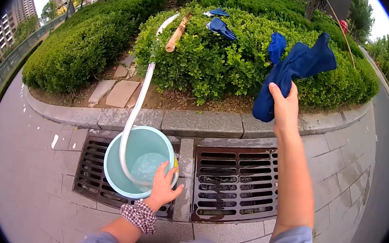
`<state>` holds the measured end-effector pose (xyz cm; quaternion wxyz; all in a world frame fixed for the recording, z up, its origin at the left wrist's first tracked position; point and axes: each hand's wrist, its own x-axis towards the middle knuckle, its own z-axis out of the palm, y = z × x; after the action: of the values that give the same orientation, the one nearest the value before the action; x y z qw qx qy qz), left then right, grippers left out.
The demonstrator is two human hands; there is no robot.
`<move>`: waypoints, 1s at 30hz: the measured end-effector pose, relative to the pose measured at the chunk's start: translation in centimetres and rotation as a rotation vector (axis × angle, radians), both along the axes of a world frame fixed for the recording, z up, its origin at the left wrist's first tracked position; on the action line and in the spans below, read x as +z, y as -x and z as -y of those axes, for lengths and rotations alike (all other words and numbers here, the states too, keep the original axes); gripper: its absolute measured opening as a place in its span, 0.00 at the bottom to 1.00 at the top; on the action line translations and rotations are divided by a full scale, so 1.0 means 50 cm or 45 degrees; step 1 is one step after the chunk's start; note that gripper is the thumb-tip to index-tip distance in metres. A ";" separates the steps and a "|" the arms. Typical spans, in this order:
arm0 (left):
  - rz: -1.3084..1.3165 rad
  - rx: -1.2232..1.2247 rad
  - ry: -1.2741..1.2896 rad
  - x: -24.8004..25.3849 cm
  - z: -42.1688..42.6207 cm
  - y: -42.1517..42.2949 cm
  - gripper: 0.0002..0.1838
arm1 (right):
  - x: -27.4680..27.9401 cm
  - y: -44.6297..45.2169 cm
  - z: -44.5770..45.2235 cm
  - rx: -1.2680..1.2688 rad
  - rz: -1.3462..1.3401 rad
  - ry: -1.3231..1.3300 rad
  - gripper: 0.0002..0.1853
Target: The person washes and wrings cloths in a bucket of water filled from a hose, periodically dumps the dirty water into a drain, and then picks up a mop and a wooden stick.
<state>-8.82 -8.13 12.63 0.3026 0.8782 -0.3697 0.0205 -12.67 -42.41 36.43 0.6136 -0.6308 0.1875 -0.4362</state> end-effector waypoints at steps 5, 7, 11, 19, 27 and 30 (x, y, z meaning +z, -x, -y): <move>-0.559 -0.064 0.460 0.010 0.048 0.033 0.36 | -0.194 0.173 -0.228 0.183 -0.350 -0.281 0.21; -1.505 -0.118 0.768 0.048 0.095 0.063 0.39 | -0.260 0.212 -0.303 0.415 -0.369 -0.542 0.20; -2.418 -0.065 0.880 0.102 0.121 0.133 0.30 | -0.364 0.213 -0.436 0.546 0.036 -1.242 0.17; -1.516 0.223 0.882 0.102 0.156 0.140 0.25 | -0.404 0.210 -0.427 -0.100 -0.454 0.114 0.18; -1.304 -0.010 0.264 0.072 0.000 0.061 0.29 | -0.340 0.337 -0.361 0.464 -1.003 -0.487 0.26; -1.521 0.051 0.355 0.126 -0.044 0.043 0.22 | -0.297 0.269 -0.274 0.569 -0.999 -0.670 0.24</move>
<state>-10.97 -5.95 18.91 0.5692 0.6968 -0.1134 -0.4215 -26.11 -28.69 21.59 0.7130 -0.5960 0.3675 0.0364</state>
